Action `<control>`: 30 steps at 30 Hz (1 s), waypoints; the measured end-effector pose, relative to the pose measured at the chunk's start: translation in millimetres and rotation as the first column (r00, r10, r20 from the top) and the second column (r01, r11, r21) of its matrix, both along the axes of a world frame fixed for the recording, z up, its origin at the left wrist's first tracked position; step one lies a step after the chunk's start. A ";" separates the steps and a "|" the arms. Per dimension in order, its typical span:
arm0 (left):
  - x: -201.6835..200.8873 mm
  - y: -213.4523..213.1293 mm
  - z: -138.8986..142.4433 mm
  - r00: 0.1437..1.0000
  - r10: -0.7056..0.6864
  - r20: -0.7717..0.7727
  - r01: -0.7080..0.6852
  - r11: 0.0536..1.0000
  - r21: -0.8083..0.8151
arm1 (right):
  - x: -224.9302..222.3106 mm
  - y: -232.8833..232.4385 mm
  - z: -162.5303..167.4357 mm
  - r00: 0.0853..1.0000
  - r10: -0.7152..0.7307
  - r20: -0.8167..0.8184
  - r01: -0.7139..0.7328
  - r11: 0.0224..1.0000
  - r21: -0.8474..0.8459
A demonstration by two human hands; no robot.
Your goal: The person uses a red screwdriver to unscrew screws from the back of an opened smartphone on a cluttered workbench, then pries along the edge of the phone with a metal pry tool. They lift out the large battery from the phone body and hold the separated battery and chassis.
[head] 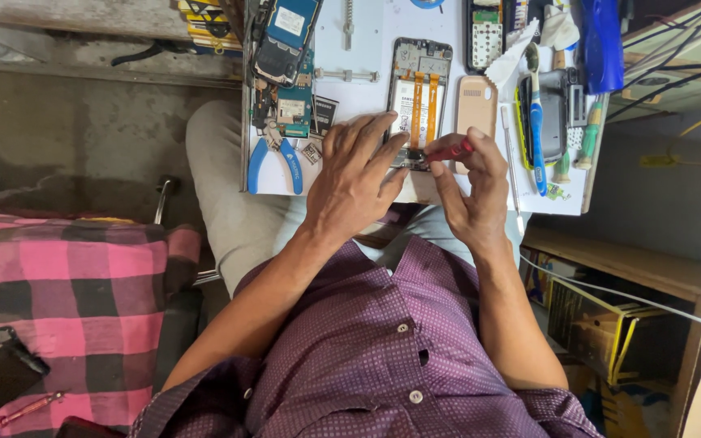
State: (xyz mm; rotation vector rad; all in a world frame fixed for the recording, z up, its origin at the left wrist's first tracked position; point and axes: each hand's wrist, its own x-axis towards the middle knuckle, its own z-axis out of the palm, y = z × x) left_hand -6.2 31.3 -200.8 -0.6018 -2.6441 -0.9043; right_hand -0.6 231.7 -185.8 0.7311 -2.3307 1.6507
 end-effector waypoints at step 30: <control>-0.3 27.3 15.0 0.993 -0.116 0.034 0.105 0.966 0.238 | 10.1 23.1 -13.0 0.927 -0.095 0.362 0.305 0.754 -0.582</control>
